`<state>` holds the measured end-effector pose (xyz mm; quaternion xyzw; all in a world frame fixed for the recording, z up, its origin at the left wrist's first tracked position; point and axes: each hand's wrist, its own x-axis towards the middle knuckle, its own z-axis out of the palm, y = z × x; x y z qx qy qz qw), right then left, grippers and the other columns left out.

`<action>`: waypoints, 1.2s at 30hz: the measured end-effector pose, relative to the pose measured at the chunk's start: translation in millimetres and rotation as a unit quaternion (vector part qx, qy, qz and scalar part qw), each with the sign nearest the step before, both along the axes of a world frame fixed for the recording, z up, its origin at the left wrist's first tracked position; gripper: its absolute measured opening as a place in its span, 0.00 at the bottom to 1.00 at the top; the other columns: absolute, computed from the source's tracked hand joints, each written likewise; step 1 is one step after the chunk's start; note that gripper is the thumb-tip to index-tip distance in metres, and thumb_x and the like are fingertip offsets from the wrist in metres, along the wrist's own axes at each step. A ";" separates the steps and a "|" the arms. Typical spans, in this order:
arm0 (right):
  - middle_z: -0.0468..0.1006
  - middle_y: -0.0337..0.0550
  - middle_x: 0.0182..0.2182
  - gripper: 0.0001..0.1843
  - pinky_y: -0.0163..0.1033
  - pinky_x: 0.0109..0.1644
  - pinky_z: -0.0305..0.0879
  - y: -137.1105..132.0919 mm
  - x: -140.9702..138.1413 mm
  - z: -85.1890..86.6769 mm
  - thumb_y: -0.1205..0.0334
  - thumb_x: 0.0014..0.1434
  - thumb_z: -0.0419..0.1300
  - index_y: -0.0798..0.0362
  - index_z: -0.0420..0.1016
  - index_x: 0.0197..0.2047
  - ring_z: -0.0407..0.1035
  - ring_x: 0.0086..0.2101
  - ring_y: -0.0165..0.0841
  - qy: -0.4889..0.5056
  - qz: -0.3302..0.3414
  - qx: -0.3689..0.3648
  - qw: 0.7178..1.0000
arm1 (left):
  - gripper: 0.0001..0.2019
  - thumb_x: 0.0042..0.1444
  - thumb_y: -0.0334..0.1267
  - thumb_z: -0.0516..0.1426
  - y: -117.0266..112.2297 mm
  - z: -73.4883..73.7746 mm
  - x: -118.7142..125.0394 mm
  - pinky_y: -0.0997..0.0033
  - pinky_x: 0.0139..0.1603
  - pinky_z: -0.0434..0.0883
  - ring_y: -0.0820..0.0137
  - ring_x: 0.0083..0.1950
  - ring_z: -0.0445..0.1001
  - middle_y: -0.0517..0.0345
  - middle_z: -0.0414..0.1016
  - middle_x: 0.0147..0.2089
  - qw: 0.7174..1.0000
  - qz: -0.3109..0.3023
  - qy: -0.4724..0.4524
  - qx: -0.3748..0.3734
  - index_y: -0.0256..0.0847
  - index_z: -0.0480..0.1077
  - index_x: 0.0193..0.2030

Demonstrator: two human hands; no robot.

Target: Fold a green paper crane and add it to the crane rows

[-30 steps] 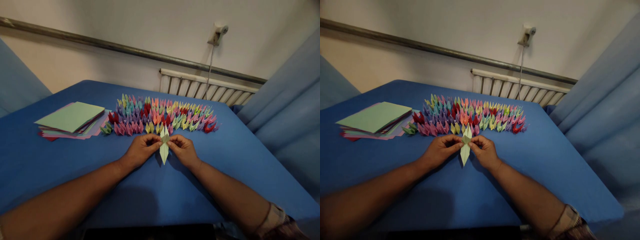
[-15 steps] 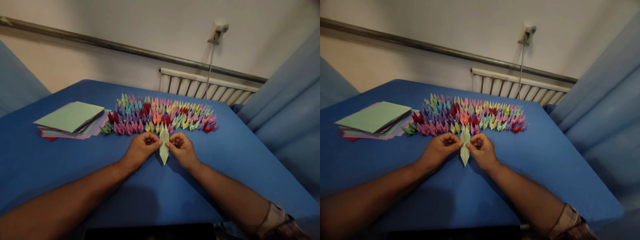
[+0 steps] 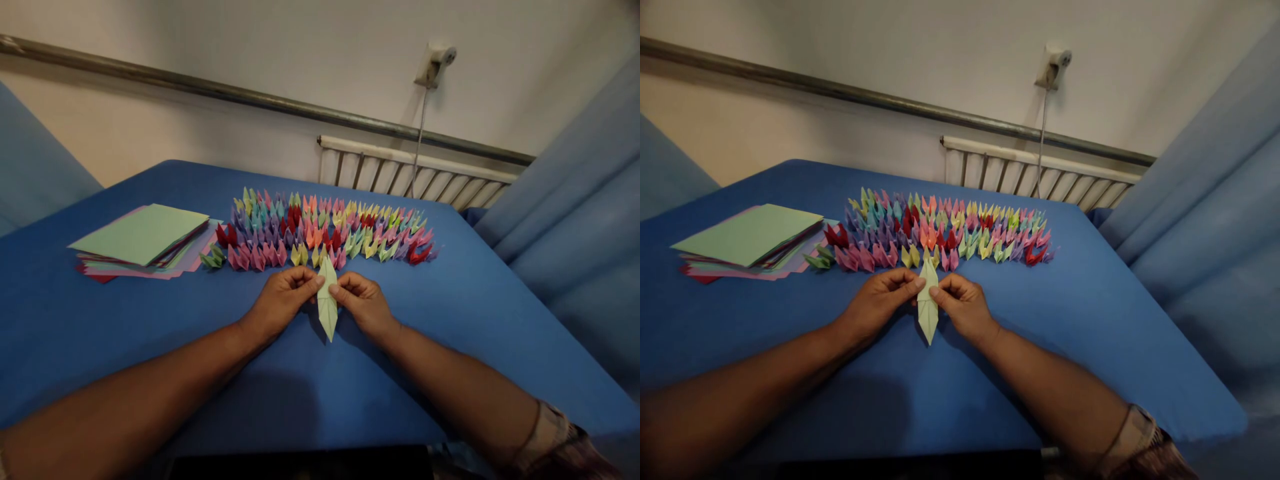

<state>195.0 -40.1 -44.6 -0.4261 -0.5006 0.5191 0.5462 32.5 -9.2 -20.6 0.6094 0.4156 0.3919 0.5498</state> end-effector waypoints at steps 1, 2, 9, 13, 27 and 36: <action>0.67 0.32 0.19 0.19 0.34 0.28 0.57 0.1 -0.2 -0.2 0.45 0.50 0.67 0.52 0.69 0.24 0.59 0.22 0.26 -0.003 0.001 0.001 1.000 | 0.15 0.53 0.47 0.61 0.6 -0.4 -0.4 0.75 0.28 0.63 0.75 0.26 0.64 0.62 0.68 0.24 1.000 -0.004 0.004 0.004 0.38 0.70 0.26; 0.67 0.32 0.19 0.20 0.34 0.28 0.57 0.2 -0.5 -0.6 0.45 0.50 0.67 0.52 0.68 0.24 0.58 0.22 0.25 -0.007 0.000 0.001 1.000 | 0.15 0.53 0.48 0.61 1.4 -1.3 -0.8 0.76 0.28 0.63 0.75 0.27 0.64 0.62 0.68 0.25 1.000 -0.006 0.006 0.007 0.38 0.70 0.26; 0.63 0.30 0.18 0.22 0.32 0.24 0.52 -1.2 -4.5 -3.2 0.44 0.48 0.67 0.52 0.66 0.24 0.54 0.20 0.24 -0.020 0.001 0.009 1.000 | 0.15 0.47 0.47 0.66 3.8 -3.9 -0.6 0.76 0.28 0.63 0.76 0.27 0.63 0.64 0.67 0.25 0.999 0.022 0.007 0.023 0.38 0.69 0.26; 0.64 0.31 0.18 0.21 0.32 0.24 0.53 -2.1 -5.0 -3.7 0.44 0.49 0.67 0.51 0.66 0.24 0.55 0.20 0.25 -0.022 0.017 0.007 1.000 | 0.17 0.50 0.50 0.64 2.9 1.1 -0.4 0.76 0.27 0.62 0.76 0.25 0.63 0.63 0.66 0.23 1.000 0.021 0.015 0.006 0.38 0.69 0.24; 0.66 0.31 0.17 0.19 0.34 0.25 0.55 2.6 -1.2 -5.8 0.47 0.51 0.66 0.50 0.65 0.25 0.58 0.19 0.25 -0.027 -0.089 0.034 0.995 | 0.11 0.47 0.41 0.65 0.9 -6.8 2.7 0.75 0.33 0.66 0.75 0.30 0.68 0.64 0.70 0.28 1.000 0.009 -0.001 0.012 0.39 0.69 0.30; 0.74 0.40 0.27 0.07 0.38 0.37 0.62 -11.4 8.2 2.7 0.60 0.64 0.57 0.51 0.70 0.33 0.68 0.29 0.32 -0.404 -0.131 0.270 0.864 | 0.10 0.53 0.42 0.59 -4.1 -6.6 3.4 0.69 0.42 0.69 0.68 0.38 0.73 0.59 0.75 0.35 0.997 -0.057 0.026 0.048 0.38 0.74 0.38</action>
